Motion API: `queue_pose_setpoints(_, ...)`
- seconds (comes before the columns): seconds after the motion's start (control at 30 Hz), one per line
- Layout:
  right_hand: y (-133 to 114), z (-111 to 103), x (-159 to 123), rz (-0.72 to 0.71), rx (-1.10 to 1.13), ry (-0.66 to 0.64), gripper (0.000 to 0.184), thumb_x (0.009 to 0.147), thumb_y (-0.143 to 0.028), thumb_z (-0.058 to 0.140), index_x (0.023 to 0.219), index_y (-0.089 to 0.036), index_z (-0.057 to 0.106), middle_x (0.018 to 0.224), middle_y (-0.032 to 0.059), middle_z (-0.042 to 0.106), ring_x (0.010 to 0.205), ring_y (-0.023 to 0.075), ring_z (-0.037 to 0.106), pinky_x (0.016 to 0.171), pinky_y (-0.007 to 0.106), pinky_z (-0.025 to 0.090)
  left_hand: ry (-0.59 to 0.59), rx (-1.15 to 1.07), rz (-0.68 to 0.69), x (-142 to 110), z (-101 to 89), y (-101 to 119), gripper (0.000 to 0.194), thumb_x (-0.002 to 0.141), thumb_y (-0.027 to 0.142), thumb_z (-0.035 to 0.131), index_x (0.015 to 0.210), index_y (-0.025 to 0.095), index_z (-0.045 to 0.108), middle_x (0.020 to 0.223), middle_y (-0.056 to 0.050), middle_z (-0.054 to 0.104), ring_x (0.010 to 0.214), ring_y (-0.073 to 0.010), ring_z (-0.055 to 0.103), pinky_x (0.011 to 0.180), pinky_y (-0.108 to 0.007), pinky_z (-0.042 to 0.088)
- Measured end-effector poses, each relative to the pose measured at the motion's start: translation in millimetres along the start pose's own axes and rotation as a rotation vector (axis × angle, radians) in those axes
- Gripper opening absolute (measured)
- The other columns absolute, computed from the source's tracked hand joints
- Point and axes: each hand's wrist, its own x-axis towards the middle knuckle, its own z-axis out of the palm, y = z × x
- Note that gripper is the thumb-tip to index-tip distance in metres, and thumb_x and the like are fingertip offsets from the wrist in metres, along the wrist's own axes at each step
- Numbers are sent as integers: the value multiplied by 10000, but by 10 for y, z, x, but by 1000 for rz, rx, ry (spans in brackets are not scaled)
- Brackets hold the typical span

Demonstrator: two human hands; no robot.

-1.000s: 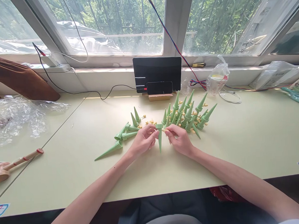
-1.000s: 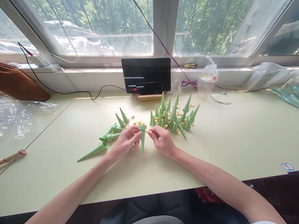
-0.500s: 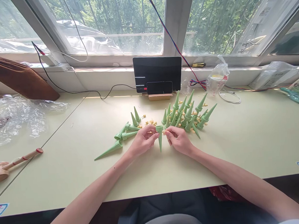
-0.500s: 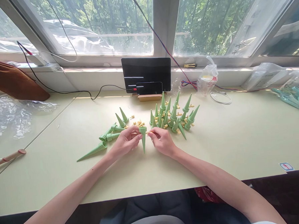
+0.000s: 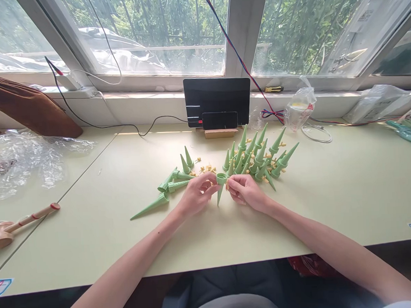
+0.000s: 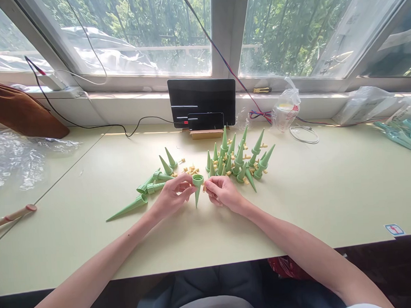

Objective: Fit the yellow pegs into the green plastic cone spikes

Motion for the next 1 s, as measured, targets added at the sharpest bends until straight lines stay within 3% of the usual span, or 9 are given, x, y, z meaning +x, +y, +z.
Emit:
queue_pose_setpoints(0.2, -11, -21, 24, 123, 152, -72, 417, 877, -478, 648, 639, -175, 488, 524, -76, 365, 369, 40, 291, 350, 197, 168, 13, 25, 34, -5, 11, 5, 125, 895, 293, 601, 867, 177, 565, 776, 10, 533, 606, -80, 495, 563, -206, 464)
queue_pose_setpoints(0.37, 9, -11, 38, 85, 180, -42, 405, 877, -461, 654, 640, -173, 497, 528, -73, 378, 354, 45, 330, 341, 202, 191, 9, -39, -45, -1, 28, 3, 166, 897, 341, 600, 890, 183, 549, 836, -7, 554, 676, -104, 555, 559, -206, 487)
queue_pose_setpoints(0.6, 42, -5, 58, 45, 190, -1, 404, 874, -459, 658, 630, -172, 509, 551, -69, 387, 350, 53, 372, 326, 207, 220, -1, -220, -202, 19, 17, -4, 328, 875, 420, 635, 1111, 217, 533, 835, -1, 578, 481, -67, 502, 398, -189, 405)
queue_pose_setpoints(0.7, 42, 4, 62, 36, 187, -3, 396, 884, -459, 645, 641, -170, 524, 552, -69, 385, 353, 57, 383, 327, 208, 228, -43, -275, -216, 25, 9, 34, 380, 891, 414, 624, 1199, 215, 525, 811, -2, 588, 463, -71, 519, 428, -207, 434)
queue_pose_setpoints(1.0, 38, 30, 55, 16, 102, 1, 415, 878, -510, 629, 657, -174, 528, 560, -59, 431, 389, 63, 402, 359, 212, 285, -58, -425, -263, 36, 13, 58, 419, 875, 411, 656, 1217, 200, 536, 670, 32, 557, 449, -77, 499, 444, -216, 433)
